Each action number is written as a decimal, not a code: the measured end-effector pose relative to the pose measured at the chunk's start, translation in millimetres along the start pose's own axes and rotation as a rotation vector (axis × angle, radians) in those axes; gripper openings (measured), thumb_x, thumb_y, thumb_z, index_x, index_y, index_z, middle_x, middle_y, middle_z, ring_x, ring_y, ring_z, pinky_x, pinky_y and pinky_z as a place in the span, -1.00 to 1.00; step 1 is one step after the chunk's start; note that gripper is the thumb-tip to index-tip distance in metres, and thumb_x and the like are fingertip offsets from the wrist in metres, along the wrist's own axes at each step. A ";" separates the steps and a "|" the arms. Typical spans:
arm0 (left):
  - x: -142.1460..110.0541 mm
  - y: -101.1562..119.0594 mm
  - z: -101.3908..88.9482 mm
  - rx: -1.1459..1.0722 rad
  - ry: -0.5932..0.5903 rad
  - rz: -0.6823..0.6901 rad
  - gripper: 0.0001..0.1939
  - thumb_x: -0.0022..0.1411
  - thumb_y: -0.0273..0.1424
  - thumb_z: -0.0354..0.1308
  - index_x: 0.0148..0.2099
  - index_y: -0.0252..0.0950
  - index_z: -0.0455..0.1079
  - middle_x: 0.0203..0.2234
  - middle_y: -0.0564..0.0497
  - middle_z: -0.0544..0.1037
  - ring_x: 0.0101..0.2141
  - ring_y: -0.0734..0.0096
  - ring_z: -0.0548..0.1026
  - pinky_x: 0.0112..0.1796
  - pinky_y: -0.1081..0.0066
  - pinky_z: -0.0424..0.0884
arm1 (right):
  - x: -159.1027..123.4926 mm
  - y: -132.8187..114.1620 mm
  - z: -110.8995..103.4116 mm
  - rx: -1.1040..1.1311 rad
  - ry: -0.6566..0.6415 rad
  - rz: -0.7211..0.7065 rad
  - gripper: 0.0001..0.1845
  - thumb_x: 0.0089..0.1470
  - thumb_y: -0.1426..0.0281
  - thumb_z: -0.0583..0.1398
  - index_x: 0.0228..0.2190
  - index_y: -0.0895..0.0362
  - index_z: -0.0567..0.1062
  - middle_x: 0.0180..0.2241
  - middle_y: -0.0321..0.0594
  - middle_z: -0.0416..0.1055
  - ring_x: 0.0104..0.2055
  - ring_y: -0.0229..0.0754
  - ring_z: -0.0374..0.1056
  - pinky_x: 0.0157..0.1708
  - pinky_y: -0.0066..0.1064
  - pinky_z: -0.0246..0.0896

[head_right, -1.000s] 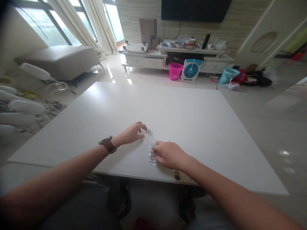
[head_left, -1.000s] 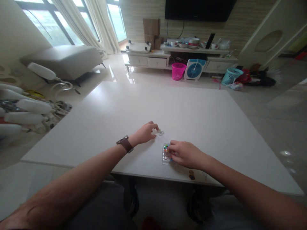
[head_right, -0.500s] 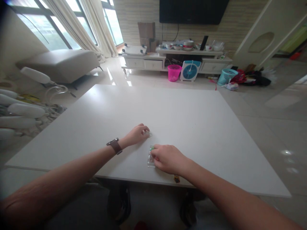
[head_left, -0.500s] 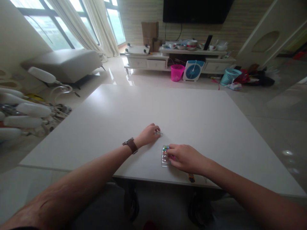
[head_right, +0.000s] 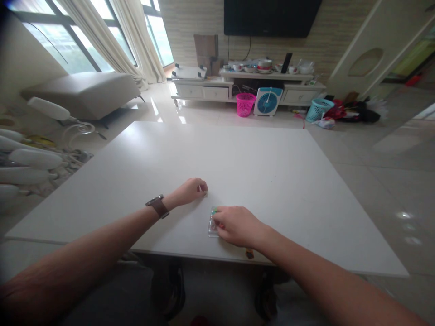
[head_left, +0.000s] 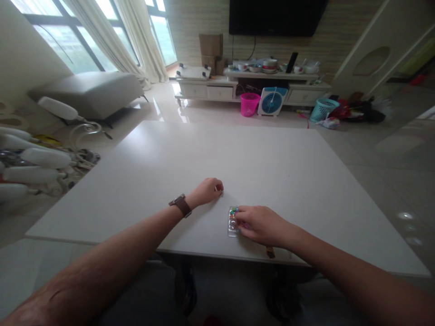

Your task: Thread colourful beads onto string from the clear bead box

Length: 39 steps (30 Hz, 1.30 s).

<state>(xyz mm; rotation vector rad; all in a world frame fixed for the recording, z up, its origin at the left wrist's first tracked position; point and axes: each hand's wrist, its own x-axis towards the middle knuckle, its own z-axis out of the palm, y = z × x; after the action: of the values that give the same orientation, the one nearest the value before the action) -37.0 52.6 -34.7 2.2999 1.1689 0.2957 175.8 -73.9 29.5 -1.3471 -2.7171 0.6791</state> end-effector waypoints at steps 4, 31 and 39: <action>1.4 -0.9 -1.7 0.023 -0.004 -0.002 -0.82 0.09 -0.50 0.10 -0.31 -0.33 0.54 -0.43 -0.03 0.60 -0.41 0.38 0.49 -0.35 0.43 0.35 | 0.6 2.1 2.8 0.004 -0.002 -0.003 -0.88 0.17 0.39 0.13 -0.34 0.09 0.49 -0.27 -0.28 0.46 -0.33 -0.25 0.33 -0.39 -0.42 -0.06; -2.3 8.1 -10.9 0.090 -0.019 0.032 -0.89 0.08 -0.54 0.11 -0.36 -0.33 0.46 -0.42 -0.03 0.55 -0.41 0.40 0.45 -0.38 0.44 0.30 | -1.0 1.3 1.8 0.017 0.000 -0.017 -0.89 0.16 0.40 0.14 -0.35 0.10 0.48 -0.28 -0.27 0.47 -0.34 -0.24 0.33 -0.40 -0.42 -0.08; -7.7 22.2 -25.2 -0.271 -0.029 -0.048 -0.92 0.14 -0.44 0.16 -0.34 -0.33 0.47 -0.51 0.03 0.57 -0.46 0.45 0.49 -0.43 0.49 0.33 | 1.9 5.9 -2.4 0.093 0.149 0.109 -0.86 0.17 0.38 0.17 -0.41 0.13 0.49 -0.39 -0.25 0.44 -0.38 -0.25 0.30 -0.39 -0.42 0.02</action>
<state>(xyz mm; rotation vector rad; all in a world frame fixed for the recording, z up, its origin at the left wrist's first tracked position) -37.2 45.0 -1.1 2.0322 1.0958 0.3770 179.6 -68.4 29.0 -1.4695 -2.4808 0.6737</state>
